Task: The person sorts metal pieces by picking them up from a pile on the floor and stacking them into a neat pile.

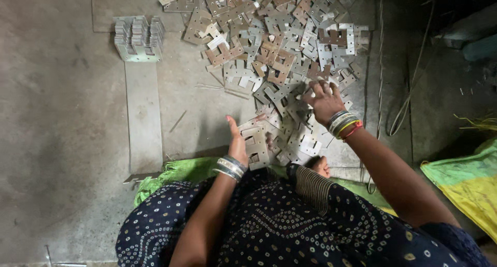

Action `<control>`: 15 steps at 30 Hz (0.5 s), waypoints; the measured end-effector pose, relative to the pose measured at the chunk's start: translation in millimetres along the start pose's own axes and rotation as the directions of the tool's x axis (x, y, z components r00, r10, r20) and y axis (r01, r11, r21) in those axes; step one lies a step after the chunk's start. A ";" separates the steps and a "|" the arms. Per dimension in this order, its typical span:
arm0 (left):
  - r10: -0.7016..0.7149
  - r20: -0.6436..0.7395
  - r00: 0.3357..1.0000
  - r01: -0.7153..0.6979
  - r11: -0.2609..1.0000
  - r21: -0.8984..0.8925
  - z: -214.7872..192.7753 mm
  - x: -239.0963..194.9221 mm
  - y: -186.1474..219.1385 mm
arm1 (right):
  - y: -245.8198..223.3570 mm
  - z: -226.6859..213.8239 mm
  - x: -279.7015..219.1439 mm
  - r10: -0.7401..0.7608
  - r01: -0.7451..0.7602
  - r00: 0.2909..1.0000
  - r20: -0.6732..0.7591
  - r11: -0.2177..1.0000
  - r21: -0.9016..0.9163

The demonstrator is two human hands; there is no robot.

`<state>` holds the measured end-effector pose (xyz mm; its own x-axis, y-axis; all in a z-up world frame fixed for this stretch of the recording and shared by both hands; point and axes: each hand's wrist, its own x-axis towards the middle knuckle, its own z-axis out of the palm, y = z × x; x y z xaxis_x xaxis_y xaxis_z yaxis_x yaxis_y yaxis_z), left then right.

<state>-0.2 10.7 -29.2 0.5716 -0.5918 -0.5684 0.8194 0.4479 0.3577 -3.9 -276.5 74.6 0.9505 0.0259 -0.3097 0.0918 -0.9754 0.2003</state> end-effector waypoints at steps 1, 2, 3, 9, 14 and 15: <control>0.028 0.144 0.989 -0.019 0.998 -0.063 3.4 -11.8 4.1 | 1.4 -1.4 3.0 0.003 -0.003 1.000 -0.009 1.000 0.014; 0.067 0.279 0.958 -0.031 0.991 -0.131 7.0 -24.3 8.6 | 1.2 -1.8 5.6 0.001 -0.001 1.000 -0.016 1.000 0.027; 0.037 0.209 0.977 -0.010 0.992 -0.128 11.5 -33.8 14.9 | 0.4 -2.1 7.3 0.000 0.001 1.000 -0.023 0.999 0.041; 0.016 0.035 0.999 -0.013 0.996 -0.092 6.4 -43.1 26.3 | -0.7 -25.7 -14.8 0.251 -0.272 0.959 0.127 0.944 0.187; 0.033 0.104 0.994 -0.036 0.999 0.028 -8.0 -15.6 8.9 | -9.7 -35.7 -28.2 -0.043 -0.120 0.987 0.156 0.452 0.884; 0.041 0.046 0.998 -0.045 0.996 0.081 -8.3 -12.6 6.4 | -11.4 -32.5 -28.6 -0.100 -0.186 0.969 0.226 0.307 0.933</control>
<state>-2.5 26.6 -25.9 0.6060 -0.6031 -0.5186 0.7939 0.4181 0.4415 -22.5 -259.0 111.4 0.8448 0.0728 -0.5301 -0.4257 -0.5088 -0.7483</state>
